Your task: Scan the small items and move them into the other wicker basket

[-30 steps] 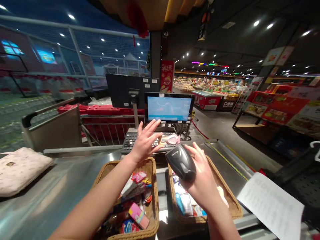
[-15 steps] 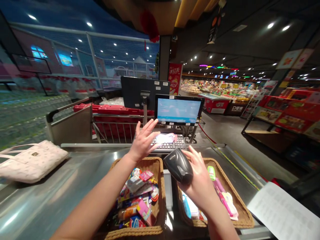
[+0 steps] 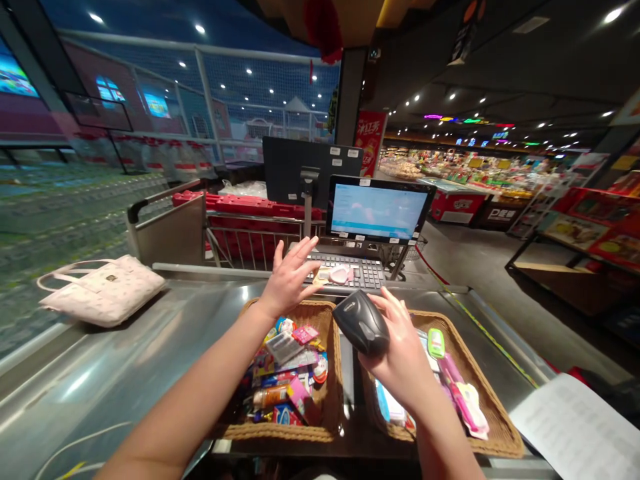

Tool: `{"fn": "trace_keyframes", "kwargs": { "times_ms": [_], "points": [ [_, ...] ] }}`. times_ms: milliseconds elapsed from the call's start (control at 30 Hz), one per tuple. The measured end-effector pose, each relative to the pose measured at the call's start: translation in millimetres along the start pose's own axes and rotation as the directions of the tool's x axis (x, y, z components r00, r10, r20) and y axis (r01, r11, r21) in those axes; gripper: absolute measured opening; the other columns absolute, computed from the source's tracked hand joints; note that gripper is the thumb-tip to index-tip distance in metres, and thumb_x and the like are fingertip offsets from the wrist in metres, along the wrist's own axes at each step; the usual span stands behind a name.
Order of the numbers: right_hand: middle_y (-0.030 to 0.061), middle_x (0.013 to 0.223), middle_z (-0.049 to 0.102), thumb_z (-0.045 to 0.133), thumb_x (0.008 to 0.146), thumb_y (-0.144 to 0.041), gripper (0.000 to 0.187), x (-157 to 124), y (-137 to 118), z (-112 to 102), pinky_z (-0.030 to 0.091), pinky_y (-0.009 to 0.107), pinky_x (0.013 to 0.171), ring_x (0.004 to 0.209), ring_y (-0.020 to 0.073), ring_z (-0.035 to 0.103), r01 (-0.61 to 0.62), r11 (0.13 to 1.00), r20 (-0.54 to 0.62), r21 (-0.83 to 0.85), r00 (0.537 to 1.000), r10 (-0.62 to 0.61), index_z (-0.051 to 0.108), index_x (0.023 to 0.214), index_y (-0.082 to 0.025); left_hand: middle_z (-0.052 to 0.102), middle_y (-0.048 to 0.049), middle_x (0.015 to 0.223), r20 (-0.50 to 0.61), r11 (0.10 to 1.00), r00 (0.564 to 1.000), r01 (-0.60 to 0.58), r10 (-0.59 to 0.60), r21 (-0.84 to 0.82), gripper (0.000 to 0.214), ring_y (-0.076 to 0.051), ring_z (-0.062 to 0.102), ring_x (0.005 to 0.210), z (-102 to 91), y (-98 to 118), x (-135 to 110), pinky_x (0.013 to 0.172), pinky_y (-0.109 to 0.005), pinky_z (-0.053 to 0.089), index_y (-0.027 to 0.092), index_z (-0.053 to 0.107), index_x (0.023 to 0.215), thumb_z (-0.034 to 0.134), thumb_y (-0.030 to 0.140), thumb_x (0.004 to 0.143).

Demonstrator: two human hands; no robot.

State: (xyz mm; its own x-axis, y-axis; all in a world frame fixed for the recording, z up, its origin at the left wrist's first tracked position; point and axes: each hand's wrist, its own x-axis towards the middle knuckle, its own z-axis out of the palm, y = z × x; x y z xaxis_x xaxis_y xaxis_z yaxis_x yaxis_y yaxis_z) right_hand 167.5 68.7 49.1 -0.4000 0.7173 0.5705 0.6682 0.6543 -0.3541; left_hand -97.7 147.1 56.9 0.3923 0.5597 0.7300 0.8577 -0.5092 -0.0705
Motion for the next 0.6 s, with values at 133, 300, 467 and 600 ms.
{"fn": "trace_keyframes", "kwargs": {
  "times_ms": [133, 300, 467, 600],
  "points": [
    [0.012, 0.134, 0.057, 0.059, 0.069, -0.015, 0.052, 1.1, 1.3, 7.2, 0.024, 0.068, 0.115, 0.144, 0.0396, 0.033, -0.009, 0.999, 0.018, 0.034, 1.0, 0.008, 0.06, 0.121, -0.022, 0.04, -0.0149, 0.156, 0.067, 0.998, 0.996, 0.06, -0.058, -0.027, 0.031, -0.032, 0.038, 0.143, 4.0, 0.0, -20.8, 0.12, -0.061, 0.008, 0.022, 0.067, 0.108, 0.069, 0.042, 0.085],
    [0.0121, 0.133, 0.059, 0.063, 0.07, -0.018, 0.046, 2.5, 4.6, 23.5, 0.027, 0.068, 0.114, 0.143, 0.0406, 0.034, -0.016, 0.996, 0.086, 0.084, 0.996, 0.009, 0.063, 0.117, -0.022, 0.037, -0.0158, 0.157, 0.183, 0.99, 0.976, 0.132, -0.12, -0.058, 0.032, -0.031, 0.036, 0.145, 13.1, 0.5, -53.5, 0.12, -0.062, 0.009, 0.021, 0.066, 0.107, 0.071, 0.042, 0.083],
    [0.0121, 0.131, 0.059, 0.062, 0.069, -0.017, 0.046, 3.9, 8.1, 38.8, 0.03, 0.067, 0.112, 0.142, 0.0402, 0.036, -0.024, 0.994, 0.142, 0.107, 0.99, 0.009, 0.063, 0.115, -0.021, 0.036, -0.0164, 0.157, 0.35, 0.981, 0.928, 0.17, -0.125, -0.099, 0.03, -0.031, 0.034, 0.146, 19.5, 1.9, -84.6, 0.119, -0.064, 0.011, 0.021, 0.065, 0.106, 0.072, 0.04, 0.083],
    [0.0123, 0.13, 0.059, 0.063, 0.07, -0.018, 0.044, 4.5, 11.6, 45.7, 0.03, 0.067, 0.112, 0.141, 0.0401, 0.036, -0.024, 0.993, 0.163, 0.112, 0.987, 0.006, 0.064, 0.114, -0.021, 0.036, -0.0156, 0.157, 0.509, 0.974, 0.86, 0.142, -0.033, -0.177, 0.029, -0.031, 0.034, 0.145, 23.2, 6.6, -105.7, 0.118, -0.065, 0.012, 0.022, 0.066, 0.106, 0.073, 0.036, 0.082]
  ]
}}
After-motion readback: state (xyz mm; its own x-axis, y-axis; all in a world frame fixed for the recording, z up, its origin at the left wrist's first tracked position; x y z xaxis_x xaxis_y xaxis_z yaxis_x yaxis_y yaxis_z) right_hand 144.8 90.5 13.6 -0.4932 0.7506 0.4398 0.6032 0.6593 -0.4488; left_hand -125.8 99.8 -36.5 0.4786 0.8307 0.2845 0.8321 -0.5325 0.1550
